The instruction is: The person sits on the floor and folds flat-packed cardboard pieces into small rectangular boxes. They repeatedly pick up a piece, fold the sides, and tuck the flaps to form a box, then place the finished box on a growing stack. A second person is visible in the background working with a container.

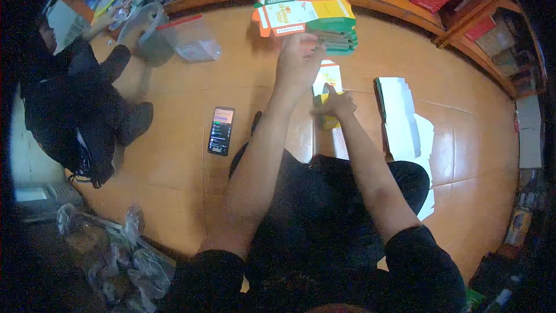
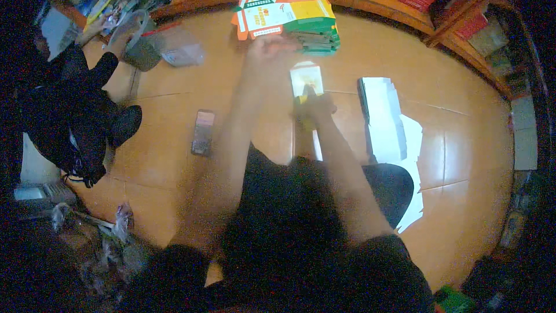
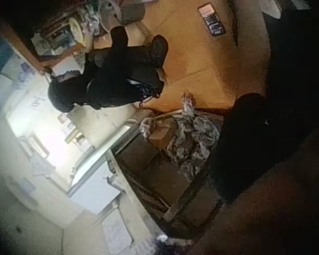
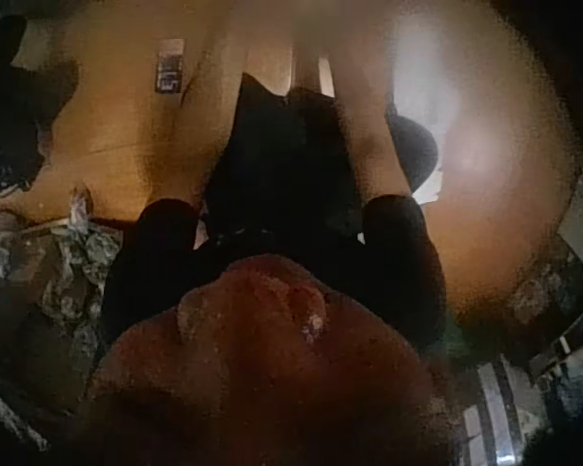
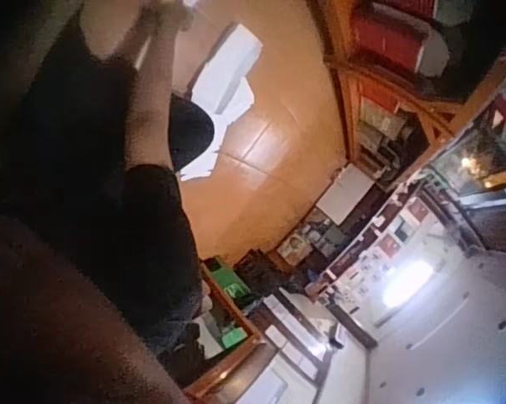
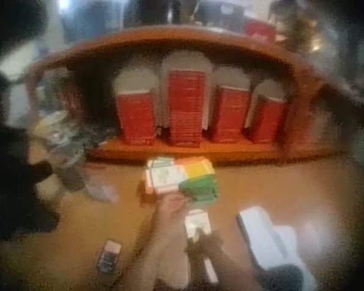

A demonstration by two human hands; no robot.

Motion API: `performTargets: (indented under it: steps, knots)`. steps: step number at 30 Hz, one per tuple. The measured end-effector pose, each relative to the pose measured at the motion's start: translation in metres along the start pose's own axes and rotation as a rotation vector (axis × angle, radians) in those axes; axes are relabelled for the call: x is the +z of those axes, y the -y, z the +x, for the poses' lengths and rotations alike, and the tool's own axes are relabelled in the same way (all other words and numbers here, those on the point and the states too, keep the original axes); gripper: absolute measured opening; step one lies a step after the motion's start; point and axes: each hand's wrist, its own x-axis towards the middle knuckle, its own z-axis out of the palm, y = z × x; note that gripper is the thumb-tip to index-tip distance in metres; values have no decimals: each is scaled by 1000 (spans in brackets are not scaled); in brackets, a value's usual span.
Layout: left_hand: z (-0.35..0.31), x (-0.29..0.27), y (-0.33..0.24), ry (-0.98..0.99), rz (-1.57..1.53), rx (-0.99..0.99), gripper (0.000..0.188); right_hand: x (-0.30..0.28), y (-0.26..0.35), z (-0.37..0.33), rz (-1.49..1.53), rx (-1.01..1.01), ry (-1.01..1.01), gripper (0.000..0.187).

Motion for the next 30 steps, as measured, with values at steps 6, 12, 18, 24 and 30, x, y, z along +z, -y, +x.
performTargets:
  steps: [6, 12, 18, 24, 30]
  knots:
    - [-9, 13, -15, 27, 171, 48, 34, 4, -37, 11, -15, -118, -281, 96]
    - [-11, 0, -24, 7, 267, 89, 34, -25, -97, 42, 13, -370, -799, 64]
    - [-11, 10, -13, 28, 257, 182, 31, -42, -204, 44, -89, 56, -381, 31]
    - [-16, 1, -21, 46, 359, 162, 33, -42, -202, 41, 50, 222, -430, 22]
    - [-18, 19, -19, 54, 388, 156, 35, -34, -274, 57, 431, 140, -590, 32]
